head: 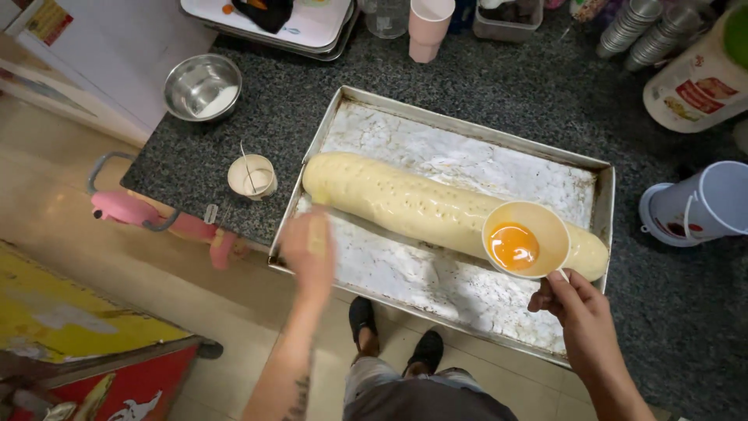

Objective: Apply egg wash to a loaf of dough, prick holes in it, and sprinkle with sesame seeds.

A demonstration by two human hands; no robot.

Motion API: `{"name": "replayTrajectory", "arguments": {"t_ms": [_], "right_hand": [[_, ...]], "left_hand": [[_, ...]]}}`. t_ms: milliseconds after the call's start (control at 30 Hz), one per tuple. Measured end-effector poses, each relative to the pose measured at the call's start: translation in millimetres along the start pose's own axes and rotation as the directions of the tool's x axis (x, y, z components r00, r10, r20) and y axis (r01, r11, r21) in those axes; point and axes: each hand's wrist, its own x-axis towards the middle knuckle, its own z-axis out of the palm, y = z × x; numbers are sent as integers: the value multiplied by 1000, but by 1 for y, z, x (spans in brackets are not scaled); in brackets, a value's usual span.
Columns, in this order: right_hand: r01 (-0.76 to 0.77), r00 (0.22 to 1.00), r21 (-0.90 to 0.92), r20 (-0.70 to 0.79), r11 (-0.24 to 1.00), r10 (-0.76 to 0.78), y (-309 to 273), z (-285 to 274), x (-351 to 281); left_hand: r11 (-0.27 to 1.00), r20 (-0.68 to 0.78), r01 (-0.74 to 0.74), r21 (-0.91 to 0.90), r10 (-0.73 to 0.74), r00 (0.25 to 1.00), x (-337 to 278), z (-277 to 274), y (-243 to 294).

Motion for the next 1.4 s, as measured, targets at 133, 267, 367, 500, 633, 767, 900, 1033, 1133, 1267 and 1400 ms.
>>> {"name": "replayTrajectory", "arguments": {"t_ms": [133, 267, 367, 500, 633, 767, 900, 1033, 1133, 1267, 1400], "right_hand": [[-13, 1000, 11, -16, 1000, 14, 3, -7, 1], [-20, 999, -6, -46, 1000, 19, -1, -16, -4], [-5, 999, 1, -52, 1000, 5, 3, -22, -7], [-19, 998, 23, -51, 1000, 21, 4, -24, -12], [-39, 998, 25, -53, 999, 40, 3, -27, -14], [-10, 998, 27, -57, 1000, 11, 12, -38, -10], [5, 999, 18, -54, 1000, -4, 17, -46, -10], [34, 999, 56, -22, 998, -33, 28, -54, -8], [39, 999, 21, -28, 999, -38, 31, -56, -9], [-5, 999, -5, -48, 1000, 4, 33, -57, -11], [15, 1000, 37, -5, 999, -14, 30, -54, -17]], "left_hand": [[909, 380, -363, -203, 415, 827, -67, 34, 67], [969, 831, 242, -44, -99, 548, -21, 14, 65], [986, 274, 130, -102, -98, 957, 19, 10, -6], [988, 172, -63, 143, 38, 984, 49, 13, 5], [930, 663, -343, -129, 338, 668, -21, 34, 95], [977, 873, 164, -137, 41, 485, 6, 15, 110], [997, 297, -7, -78, 30, 954, 53, 4, 43], [972, 216, -10, 234, -42, 976, 48, 21, 25], [924, 471, -381, -44, 355, 807, -16, 56, 85], [903, 548, -321, -284, 428, 719, -5, 38, 166], [905, 537, 50, -422, 206, 818, 50, 10, 211]]}}
